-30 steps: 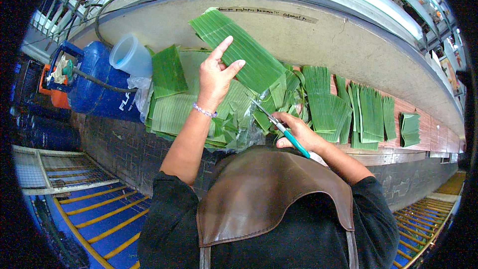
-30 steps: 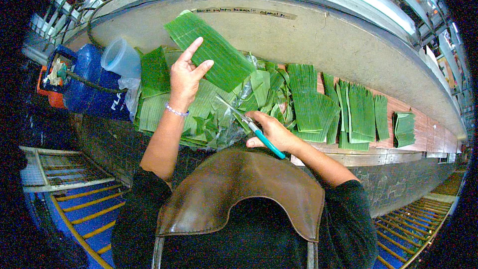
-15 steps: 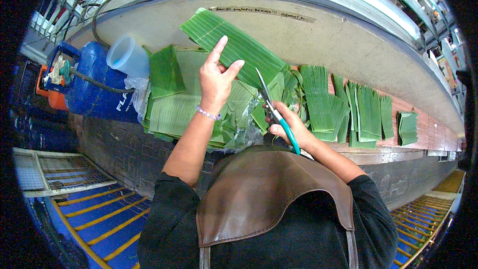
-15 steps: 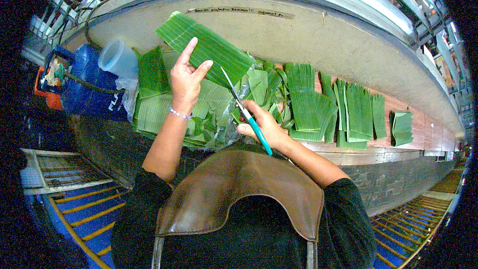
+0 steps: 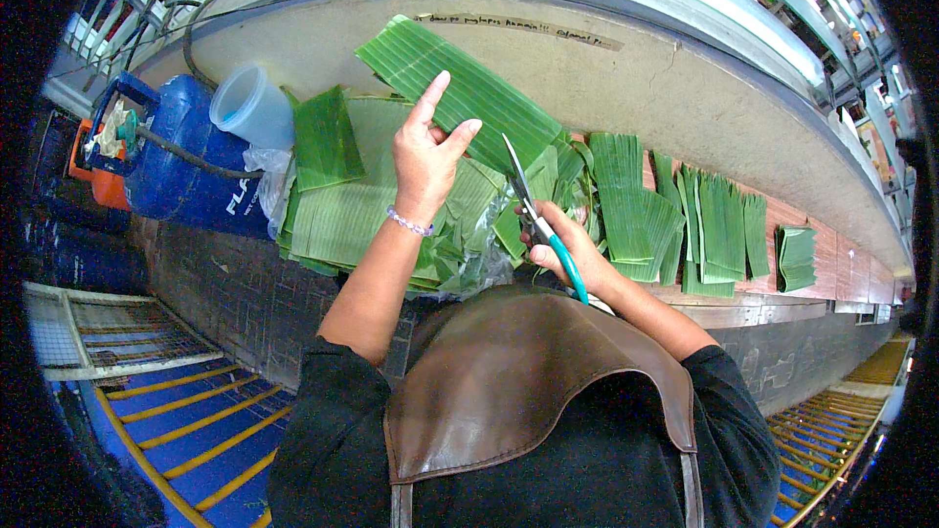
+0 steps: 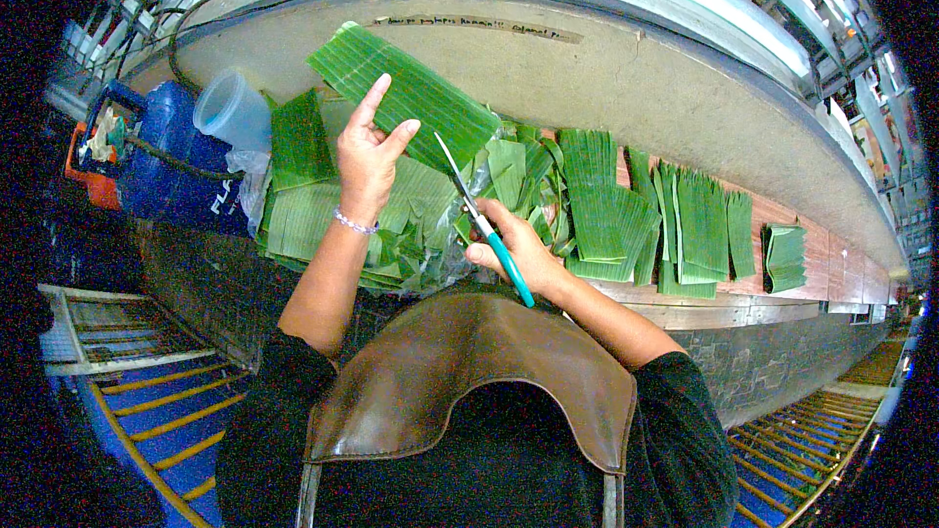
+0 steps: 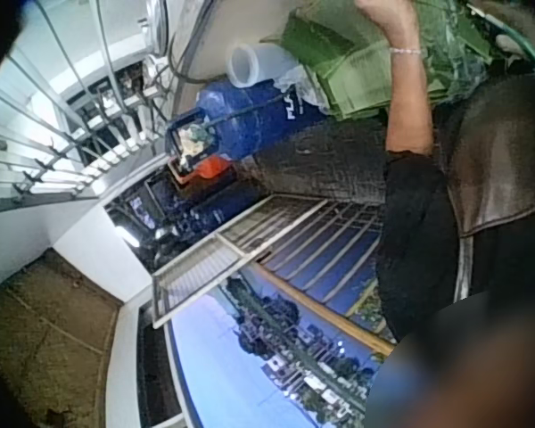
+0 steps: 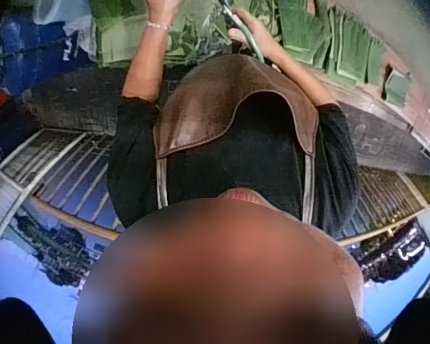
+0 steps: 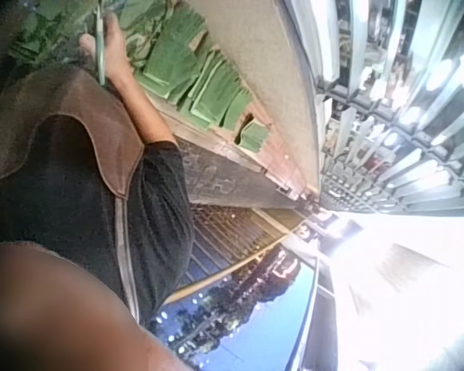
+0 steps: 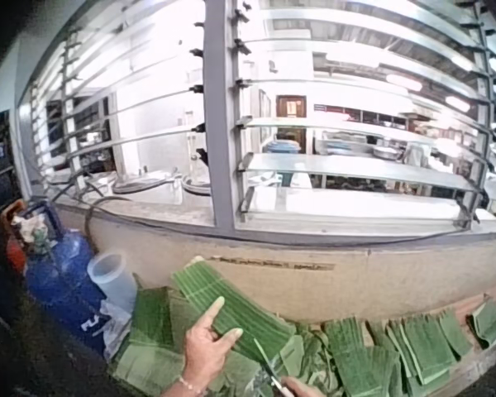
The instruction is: The person uses scissors to trim and cut large green banana leaves into smaller rectangular pieces on a workbench. Trimmed pieces are stacked in piles while offcuts are set aside. The person repeatedly picks up leaves, aligns them, and cuts along the edges to produce uniform sections.
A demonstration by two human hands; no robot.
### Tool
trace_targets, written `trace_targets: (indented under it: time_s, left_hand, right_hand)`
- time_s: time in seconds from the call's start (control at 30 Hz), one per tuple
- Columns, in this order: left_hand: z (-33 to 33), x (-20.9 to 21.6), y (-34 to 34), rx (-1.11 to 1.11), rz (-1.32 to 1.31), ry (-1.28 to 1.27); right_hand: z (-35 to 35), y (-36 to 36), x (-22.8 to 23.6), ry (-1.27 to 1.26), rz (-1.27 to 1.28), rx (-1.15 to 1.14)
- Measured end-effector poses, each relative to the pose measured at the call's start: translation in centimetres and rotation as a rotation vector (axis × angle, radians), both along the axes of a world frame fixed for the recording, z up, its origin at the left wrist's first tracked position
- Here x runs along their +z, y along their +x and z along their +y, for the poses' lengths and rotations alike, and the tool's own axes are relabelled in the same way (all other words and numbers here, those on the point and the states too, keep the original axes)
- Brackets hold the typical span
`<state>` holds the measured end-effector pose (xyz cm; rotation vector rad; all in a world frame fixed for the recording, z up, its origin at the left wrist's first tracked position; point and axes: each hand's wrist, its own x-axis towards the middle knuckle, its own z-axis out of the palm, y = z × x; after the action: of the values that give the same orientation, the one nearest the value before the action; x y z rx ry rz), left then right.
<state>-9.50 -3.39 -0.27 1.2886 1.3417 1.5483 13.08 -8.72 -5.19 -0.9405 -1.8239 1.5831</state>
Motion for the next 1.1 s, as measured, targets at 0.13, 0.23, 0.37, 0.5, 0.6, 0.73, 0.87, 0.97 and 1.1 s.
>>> trace_targets:
  time_s: [0.13,0.23,0.37,0.5,0.6,0.73,0.87,0.97,1.1]
  left_hand:
    - [0.1,-0.3,0.1,-0.023,-0.059,0.062]
    - [0.1,-0.5,0.3,-0.010,-0.047,0.055]
    - [0.2,-0.4,0.4,-0.010,-0.035,0.057]
    - [-0.1,-0.2,0.4,0.009,0.061,-0.027]
    - [0.0,-0.2,0.8,-0.047,-0.118,0.087]
    - [0.0,-0.4,1.0,-0.042,-0.129,0.139]
    - [0.0,-0.4,1.0,-0.020,-0.088,0.164]
    - [-0.2,-0.2,0.7,-0.038,-0.123,0.128]
    - [0.0,0.0,-0.3,-0.065,-0.250,0.086]
  right_hand:
    - [-0.1,0.0,0.1,-0.004,-0.004,-0.010]
    - [-0.2,0.1,0.1,-0.005,-0.004,-0.011]
    - [-0.2,0.0,-0.1,-0.018,0.011,-0.027]
    - [-0.3,0.0,0.0,-0.013,-0.012,-0.045]
    - [-0.4,0.1,0.2,-0.015,-0.024,-0.054]
    - [-0.7,0.0,0.3,0.062,-0.049,-0.100]
    - [-0.9,0.0,0.1,0.117,-0.075,-0.142]
    - [-1.0,0.8,0.1,0.074,-0.163,-0.097]
    - [-1.2,3.1,0.2,-0.060,-0.166,0.062]
